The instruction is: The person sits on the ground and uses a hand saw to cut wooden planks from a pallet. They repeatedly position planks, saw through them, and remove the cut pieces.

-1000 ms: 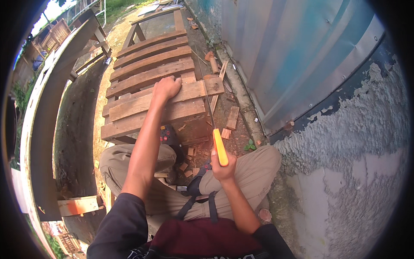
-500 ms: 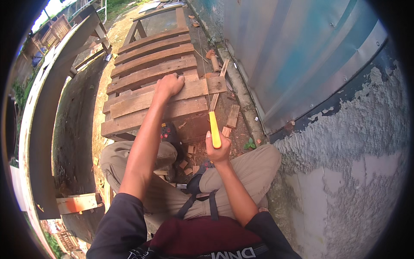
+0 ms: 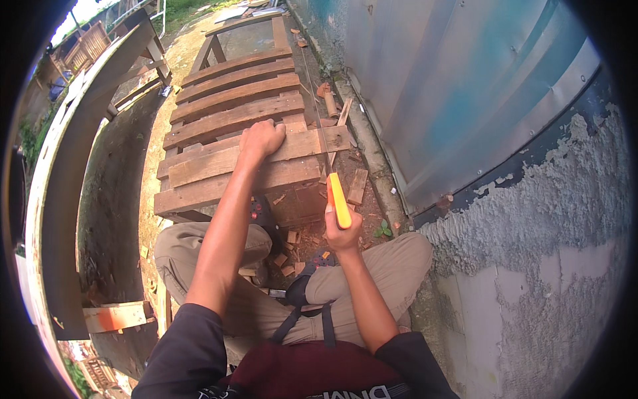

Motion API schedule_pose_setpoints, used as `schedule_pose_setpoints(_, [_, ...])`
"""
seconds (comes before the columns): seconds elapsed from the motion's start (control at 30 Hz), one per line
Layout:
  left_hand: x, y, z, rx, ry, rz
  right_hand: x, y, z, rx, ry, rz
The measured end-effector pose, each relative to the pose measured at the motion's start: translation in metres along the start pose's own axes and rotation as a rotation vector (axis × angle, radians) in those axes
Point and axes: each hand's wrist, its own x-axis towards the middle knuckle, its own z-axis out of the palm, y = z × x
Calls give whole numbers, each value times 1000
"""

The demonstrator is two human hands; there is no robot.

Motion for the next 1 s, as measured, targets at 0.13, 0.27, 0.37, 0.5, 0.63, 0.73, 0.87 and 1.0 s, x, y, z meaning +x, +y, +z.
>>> schedule_pose_setpoints(0.13, [-7,-7,-8,2,7,-24,-31,-31,-8,-112,-69,-75])
schedule_pose_setpoints(0.27, [-7,-10,-8,25,40,-54,-142,-26,-65,-295,-155,-191])
schedule_pose_setpoints(0.37, [-7,-4,-12,7,14,-69,-144,-25,-75,-197,-124,-169])
schedule_pose_setpoints(0.5, [-7,0,-7,-28,53,-67,-59,-7,-25,289,-30,260])
schedule_pose_setpoints(0.63, [-3,-4,-6,-23,1,-17,2,-8,10,100,13,46])
schedule_pose_setpoints(0.73, [-5,-5,-5,-10,-4,-23,-50,2,-16,63,-63,127])
schedule_pose_setpoints(0.87, [-9,4,-8,-22,22,-44,-156,-17,-80,-233,-122,-140])
schedule_pose_setpoints(1.0, [-11,-8,-13,-12,43,-82,-143,-4,-74,-48,-134,107])
